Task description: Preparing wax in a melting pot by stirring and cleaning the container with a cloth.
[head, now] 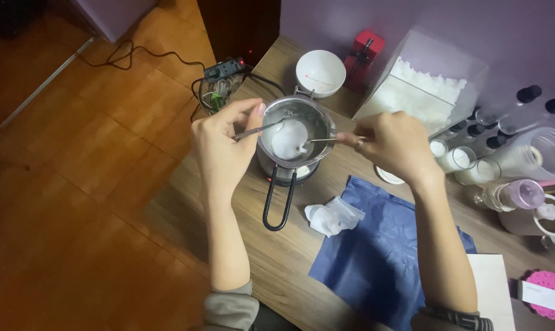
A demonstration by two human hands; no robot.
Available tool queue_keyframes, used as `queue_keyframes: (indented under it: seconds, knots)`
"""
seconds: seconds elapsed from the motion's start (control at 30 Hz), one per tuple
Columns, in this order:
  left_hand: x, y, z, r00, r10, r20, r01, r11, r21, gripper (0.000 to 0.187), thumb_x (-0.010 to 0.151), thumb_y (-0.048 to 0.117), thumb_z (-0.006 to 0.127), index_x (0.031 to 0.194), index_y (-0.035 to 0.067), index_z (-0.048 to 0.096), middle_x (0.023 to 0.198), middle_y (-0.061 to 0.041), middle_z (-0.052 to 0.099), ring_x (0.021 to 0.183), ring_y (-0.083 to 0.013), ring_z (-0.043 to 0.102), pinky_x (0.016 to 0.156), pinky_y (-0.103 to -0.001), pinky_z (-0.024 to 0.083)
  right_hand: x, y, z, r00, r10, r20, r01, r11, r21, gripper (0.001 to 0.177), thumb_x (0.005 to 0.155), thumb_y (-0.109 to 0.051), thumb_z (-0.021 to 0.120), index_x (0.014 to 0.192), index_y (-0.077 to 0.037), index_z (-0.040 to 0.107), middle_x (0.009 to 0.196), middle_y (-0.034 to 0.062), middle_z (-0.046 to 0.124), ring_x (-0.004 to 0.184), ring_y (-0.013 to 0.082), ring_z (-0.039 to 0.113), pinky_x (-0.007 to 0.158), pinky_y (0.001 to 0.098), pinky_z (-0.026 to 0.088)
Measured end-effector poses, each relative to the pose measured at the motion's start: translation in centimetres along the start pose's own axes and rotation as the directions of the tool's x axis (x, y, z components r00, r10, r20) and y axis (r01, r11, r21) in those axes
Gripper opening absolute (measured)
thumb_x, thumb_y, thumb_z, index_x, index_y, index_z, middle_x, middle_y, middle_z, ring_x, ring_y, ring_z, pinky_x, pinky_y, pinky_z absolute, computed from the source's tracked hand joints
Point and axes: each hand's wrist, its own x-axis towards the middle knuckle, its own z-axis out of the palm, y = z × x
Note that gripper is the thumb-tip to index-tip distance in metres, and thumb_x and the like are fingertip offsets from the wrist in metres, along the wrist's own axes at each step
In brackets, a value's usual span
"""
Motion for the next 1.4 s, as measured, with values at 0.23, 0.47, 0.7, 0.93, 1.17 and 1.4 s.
queue_keyframes:
  seconds: [0.23, 0.47, 0.7, 0.93, 1.17, 1.4]
  knots:
    - [-0.2, 0.4, 0.1, 1.0, 0.003, 0.027, -0.003, 1.0, 0.01, 0.008, 0.086, 0.013, 0.068, 0.091, 0.009, 0.073, 0.051, -0.003, 0.061, 0.031, -0.0038, 0.039, 0.032, -0.017, 0.03, -0.2, -0.3, -0.1, 0.881, -0.218, -0.421, 0.291, 0.95, 0.116, 0.011, 0.089, -0.011, 0.071, 0.081, -0.004, 0.068, 0.062, 0.0063, 0.064, 0.061, 0.0221, 0.065, 0.057, 0.0282, 0.049]
    - [-0.2, 0.3, -0.1, 0.999, 0.002, 0.048, -0.002, 1.0, 0.0, 0.009, 0.088, 0.014, 0.066, 0.09, 0.008, 0.072, 0.05, -0.004, 0.061, 0.031, -0.0052, 0.044, 0.033, -0.017, 0.032, -0.7, 1.3, 0.5, 0.717, -0.27, -0.643, 0.46, 0.876, 0.145, 0.011, 0.093, -0.009, 0.076, 0.086, -0.005, 0.069, 0.067, 0.006, 0.064, 0.064, 0.0187, 0.064, 0.058, 0.0239, 0.048]
    - [-0.3, 0.1, -0.2, 0.999, 0.001, 0.04, -0.002, 1.0, 0.024, 0.009, 0.087, 0.014, 0.067, 0.09, 0.008, 0.073, 0.049, -0.005, 0.06, 0.029, -0.0048, 0.041, 0.03, -0.016, 0.029, -0.5, 1.2, 2.1, 0.715, -0.306, -0.629, 0.508, 0.846, 0.166, 0.008, 0.091, -0.009, 0.073, 0.087, -0.003, 0.069, 0.065, 0.01, 0.065, 0.062, 0.024, 0.065, 0.056, 0.0277, 0.049]
    - [-0.4, -0.1, -0.3, 0.999, -0.018, 0.041, 0.018, 1.0, 0.004, 0.009, 0.087, 0.013, 0.067, 0.09, 0.007, 0.073, 0.049, -0.006, 0.06, 0.029, -0.0042, 0.039, 0.03, -0.017, 0.028, -0.3, 0.2, 3.3, 0.693, -0.371, -0.619, 0.514, 0.855, 0.063, 0.008, 0.086, -0.011, 0.075, 0.082, -0.007, 0.069, 0.064, 0.0062, 0.065, 0.063, 0.0211, 0.065, 0.058, 0.0256, 0.051]
    - [-0.4, -0.3, 0.1, 0.999, 0.013, 0.044, -0.013, 1.0, 0.008, 0.007, 0.087, 0.008, 0.067, 0.09, 0.008, 0.073, 0.046, -0.004, 0.055, 0.03, -0.0068, 0.041, 0.032, -0.018, 0.03, -0.1, 1.0, 4.3, 0.619, -0.422, -0.662, 0.511, 0.857, -0.068, 0.011, 0.087, -0.019, 0.073, 0.08, -0.013, 0.066, 0.061, 0.0014, 0.061, 0.057, 0.0191, 0.06, 0.056, 0.0248, 0.049]
    - [-0.5, 0.4, 0.4, 0.997, -0.001, 0.083, 0.001, 1.0, 0.011, 0.009, 0.088, 0.005, 0.065, 0.092, 0.005, 0.073, 0.045, -0.003, 0.054, 0.031, -0.0043, 0.04, 0.035, -0.016, 0.031, 0.2, 1.4, 5.1, 0.586, -0.394, -0.708, 0.534, 0.845, -0.029, 0.012, 0.085, -0.016, 0.073, 0.076, -0.013, 0.065, 0.056, 0.0, 0.058, 0.051, 0.0174, 0.056, 0.053, 0.0234, 0.047]
